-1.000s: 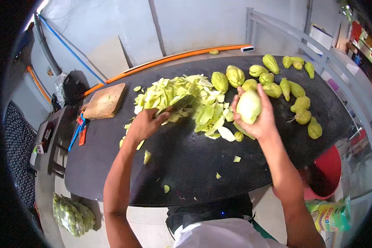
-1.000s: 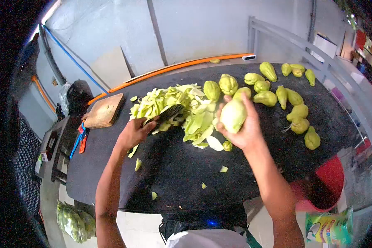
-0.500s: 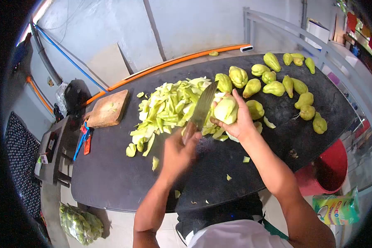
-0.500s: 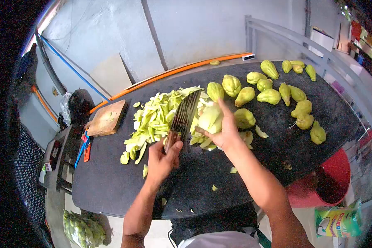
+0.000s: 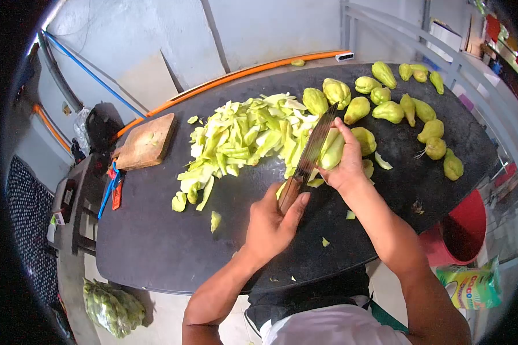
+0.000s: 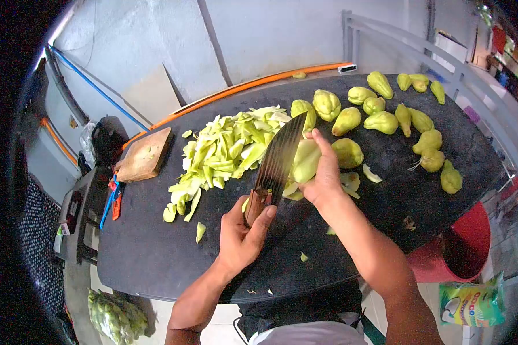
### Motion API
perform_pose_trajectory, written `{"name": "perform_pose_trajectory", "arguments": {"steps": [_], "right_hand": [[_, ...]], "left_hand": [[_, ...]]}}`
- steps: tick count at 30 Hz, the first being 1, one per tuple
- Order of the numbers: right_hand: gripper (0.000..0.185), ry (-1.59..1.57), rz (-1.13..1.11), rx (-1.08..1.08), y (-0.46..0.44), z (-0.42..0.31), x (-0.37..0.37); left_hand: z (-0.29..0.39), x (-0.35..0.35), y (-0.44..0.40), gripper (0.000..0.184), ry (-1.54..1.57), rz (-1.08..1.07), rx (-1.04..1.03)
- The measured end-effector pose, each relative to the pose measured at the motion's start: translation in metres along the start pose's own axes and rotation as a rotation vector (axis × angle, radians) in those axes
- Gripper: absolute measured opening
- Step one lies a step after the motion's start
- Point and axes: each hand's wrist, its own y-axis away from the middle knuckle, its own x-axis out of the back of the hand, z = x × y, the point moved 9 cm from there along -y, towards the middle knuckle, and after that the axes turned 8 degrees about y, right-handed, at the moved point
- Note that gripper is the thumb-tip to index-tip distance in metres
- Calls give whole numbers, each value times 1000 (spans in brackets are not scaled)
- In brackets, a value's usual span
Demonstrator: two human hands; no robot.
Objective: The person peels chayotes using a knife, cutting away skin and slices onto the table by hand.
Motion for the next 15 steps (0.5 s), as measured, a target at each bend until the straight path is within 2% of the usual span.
{"name": "perform_pose_trajectory", "arguments": {"steps": [4,7,15], "right_hand": [[23,-30,-40,59,8,-7,-10],[22,-56,-19,91,11,-12,-11],[22,-94,-70,138,5,-15,-9]], "left_hand": [[4,1,0,22,-19,5,-2],[-1,2,0,30,9,14,50],[-5,6,2,27,87,47,77]]}}
